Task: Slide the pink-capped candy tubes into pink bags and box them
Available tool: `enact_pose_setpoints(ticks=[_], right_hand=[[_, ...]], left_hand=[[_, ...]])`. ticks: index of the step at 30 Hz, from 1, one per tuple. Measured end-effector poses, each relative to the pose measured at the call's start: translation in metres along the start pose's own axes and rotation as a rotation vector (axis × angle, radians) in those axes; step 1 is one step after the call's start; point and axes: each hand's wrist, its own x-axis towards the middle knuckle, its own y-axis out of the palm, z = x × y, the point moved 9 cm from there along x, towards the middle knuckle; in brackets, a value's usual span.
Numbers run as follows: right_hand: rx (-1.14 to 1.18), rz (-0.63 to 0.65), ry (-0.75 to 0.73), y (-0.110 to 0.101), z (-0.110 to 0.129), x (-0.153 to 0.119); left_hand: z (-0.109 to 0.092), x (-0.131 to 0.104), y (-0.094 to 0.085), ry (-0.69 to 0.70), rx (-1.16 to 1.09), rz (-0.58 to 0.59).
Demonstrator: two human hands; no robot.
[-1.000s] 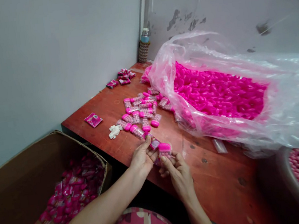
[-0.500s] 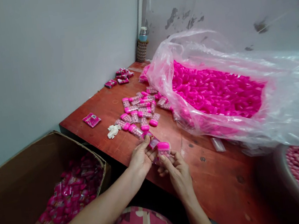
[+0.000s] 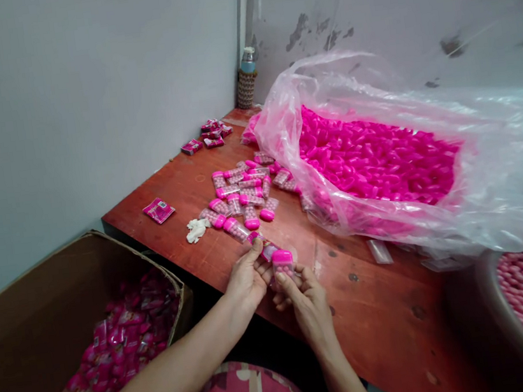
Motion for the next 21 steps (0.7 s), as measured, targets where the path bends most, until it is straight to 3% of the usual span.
enact_pose_setpoints(ticks=[4,10,13,21], right_hand=[[0.084,0.057,0.028,0.005,-0.005,0.0],[0.053,-0.012,0.015,-0.002,-0.006,0.002],[0.013,-0.04,-0.014,-0.003,-0.003,0.002],[0.078,0.038,-0.015,0.002,-0.008,0.004]], left_hand=[[0.001,-0.002,0.002,-0.016,0.09,0.03],[-0.007,-0.005,0.018,0.068,0.267,0.258],[-0.008,-0.006,0.022,0.087,0.345,0.294],[-0.004,-0.006,0.027,0.058,0.491,0.355]])
